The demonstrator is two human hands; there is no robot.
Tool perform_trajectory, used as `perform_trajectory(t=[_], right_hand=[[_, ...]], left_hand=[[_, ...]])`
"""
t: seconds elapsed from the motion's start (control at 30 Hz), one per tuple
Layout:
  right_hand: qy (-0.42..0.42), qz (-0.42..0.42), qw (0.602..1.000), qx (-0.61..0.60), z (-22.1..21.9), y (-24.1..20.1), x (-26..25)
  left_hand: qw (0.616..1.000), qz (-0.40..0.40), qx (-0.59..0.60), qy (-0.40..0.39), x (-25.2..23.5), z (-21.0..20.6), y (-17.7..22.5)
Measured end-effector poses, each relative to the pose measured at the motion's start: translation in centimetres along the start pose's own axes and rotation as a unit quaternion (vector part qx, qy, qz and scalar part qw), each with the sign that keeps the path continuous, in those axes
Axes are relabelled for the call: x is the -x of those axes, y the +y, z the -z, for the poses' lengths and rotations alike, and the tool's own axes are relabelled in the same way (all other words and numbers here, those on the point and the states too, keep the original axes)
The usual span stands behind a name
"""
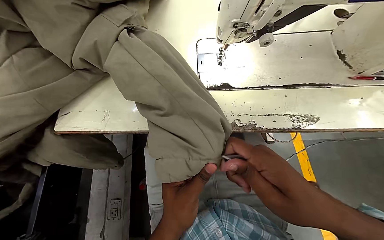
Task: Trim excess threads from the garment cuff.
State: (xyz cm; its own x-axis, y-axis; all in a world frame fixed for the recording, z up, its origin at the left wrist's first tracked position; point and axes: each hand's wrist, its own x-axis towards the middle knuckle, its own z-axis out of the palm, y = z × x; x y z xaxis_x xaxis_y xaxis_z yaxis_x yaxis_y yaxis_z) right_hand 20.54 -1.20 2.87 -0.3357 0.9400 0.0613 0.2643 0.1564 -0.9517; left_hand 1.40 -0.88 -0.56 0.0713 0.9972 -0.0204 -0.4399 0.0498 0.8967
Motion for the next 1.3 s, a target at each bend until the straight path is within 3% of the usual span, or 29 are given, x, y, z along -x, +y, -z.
perform_trajectory(t=[0.1, 0.17, 0.43, 0.67, 0.77, 0.93, 1.03, 1.3], right_hand=[[0.121, -0.024, 0.984, -0.126, 1.3, -0.8, 0.0], [0.158, -0.012, 0.971, -0.178, 2.4, -0.6, 0.2], [0.231, -0.037, 0.954, -0.186, 1.4, 2.9, 3.0], [0.149, -0.015, 0.966, -0.212, 2.4, 2.2, 4.0], [0.051, 0.009, 0.976, -0.211, 2.2, 1.3, 3.2], [-0.123, 0.049, 0.991, 0.003, 3.3, -0.7, 0.0], [-0.149, 0.067, 0.983, 0.078, 4.0, -1.7, -1.7], [-0.192, 0.036, 0.977, 0.081, 3.8, -1.7, -2.6]], left_hand=[[0.998, 0.037, 0.025, 0.036, 0.4, -0.1, -0.5], [0.998, 0.039, 0.031, 0.034, 0.8, 0.0, -0.5], [0.998, 0.006, 0.065, 0.012, 1.0, -0.2, -0.3], [0.997, 0.001, 0.075, 0.03, 1.1, -0.4, -0.1], [0.997, 0.009, 0.062, 0.045, 1.1, -0.6, 0.1], [0.999, -0.006, 0.031, 0.021, 0.9, -0.4, 0.2], [1.0, -0.008, 0.03, 0.002, 0.7, -0.3, 0.5], [0.999, -0.006, 0.007, -0.038, 0.1, 0.6, 0.8]])
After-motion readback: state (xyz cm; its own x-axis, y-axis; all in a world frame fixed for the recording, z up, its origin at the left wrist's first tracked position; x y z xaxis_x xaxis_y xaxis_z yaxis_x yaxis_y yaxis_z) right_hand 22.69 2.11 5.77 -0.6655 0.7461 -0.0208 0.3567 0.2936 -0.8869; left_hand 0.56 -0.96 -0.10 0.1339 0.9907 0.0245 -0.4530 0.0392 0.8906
